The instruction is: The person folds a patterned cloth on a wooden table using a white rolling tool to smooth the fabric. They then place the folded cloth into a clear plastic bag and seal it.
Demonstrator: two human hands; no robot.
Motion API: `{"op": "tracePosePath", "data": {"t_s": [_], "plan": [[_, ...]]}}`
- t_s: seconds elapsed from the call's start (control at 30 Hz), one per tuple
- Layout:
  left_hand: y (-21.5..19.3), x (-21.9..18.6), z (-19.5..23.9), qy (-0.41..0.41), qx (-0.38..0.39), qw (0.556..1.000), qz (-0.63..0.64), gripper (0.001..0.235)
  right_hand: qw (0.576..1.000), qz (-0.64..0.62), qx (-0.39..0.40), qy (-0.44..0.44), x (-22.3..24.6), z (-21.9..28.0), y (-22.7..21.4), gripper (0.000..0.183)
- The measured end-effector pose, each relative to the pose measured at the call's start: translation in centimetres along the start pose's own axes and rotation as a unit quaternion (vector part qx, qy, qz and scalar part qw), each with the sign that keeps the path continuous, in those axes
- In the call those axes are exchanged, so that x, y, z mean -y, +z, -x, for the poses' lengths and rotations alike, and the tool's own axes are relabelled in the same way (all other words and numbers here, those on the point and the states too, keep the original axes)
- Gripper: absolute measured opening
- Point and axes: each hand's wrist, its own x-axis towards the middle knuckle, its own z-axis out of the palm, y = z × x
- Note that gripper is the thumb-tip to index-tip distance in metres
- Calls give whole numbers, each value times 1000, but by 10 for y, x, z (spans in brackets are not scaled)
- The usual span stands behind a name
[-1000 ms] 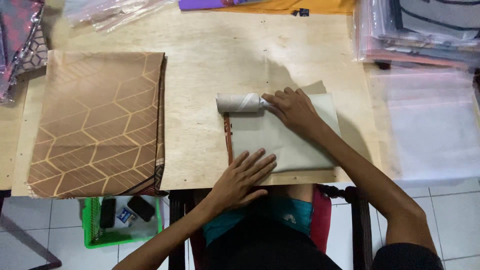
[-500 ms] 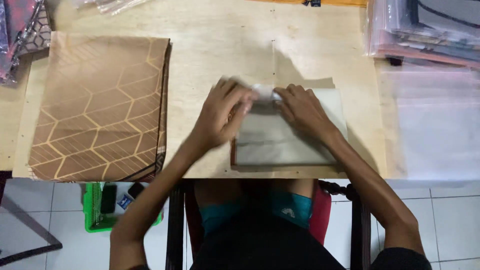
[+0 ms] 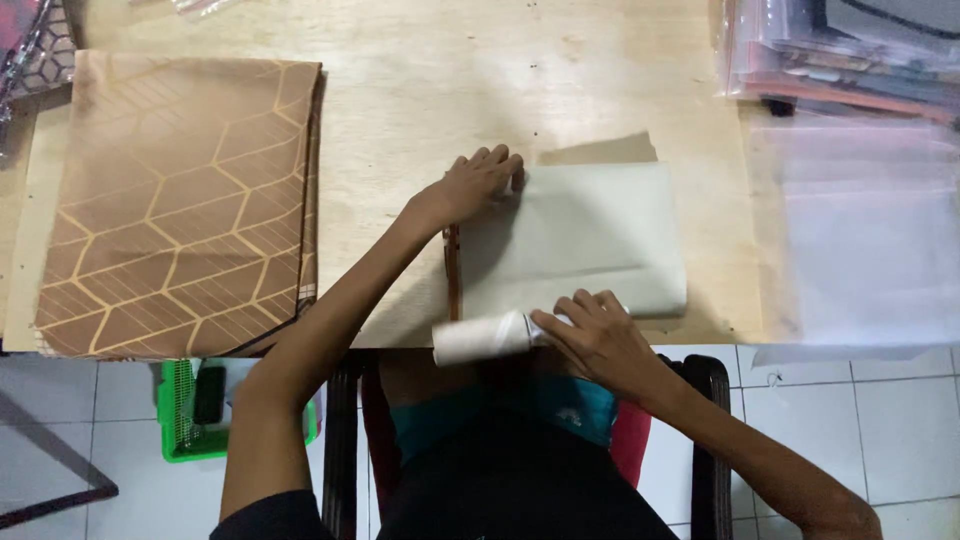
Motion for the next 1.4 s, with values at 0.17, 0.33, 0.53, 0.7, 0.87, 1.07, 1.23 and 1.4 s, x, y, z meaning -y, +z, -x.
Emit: {"op": "tracePosePath", "data": {"t_s": [0.17, 0.33, 0.53, 0.7, 0.87, 1.07, 1.23, 1.4], "plan": [[-9, -60, 21, 48, -176, 983, -19, 37, 942, -211, 2, 262, 0, 45, -63, 35], [24, -170, 40, 251, -235, 938, 50, 38, 840, -205, -128, 486, -11, 120, -41, 34], [25, -210, 86, 290, -177, 937, -86, 80, 932, -29, -103, 347, -75, 132, -7, 26], [14, -212, 86, 285, -155, 939, -110, 87, 960, -22, -15, 278, -137, 91, -46, 27], [19, -212, 85, 278, -136, 944, -111, 90, 959, -42, 13, 280, -186, 59, -69, 23], [12, -216, 45, 311, -124, 942, 18, 87, 955, -129, -8, 267, -174, 55, -95, 26], [36, -217, 21, 366, -152, 916, 69, 85, 981, -88, 51, 163, -163, 53, -83, 13], [18, -220, 26, 380, -132, 915, 34, 85, 968, -62, 111, 216, -198, 27, -68, 22]]}}
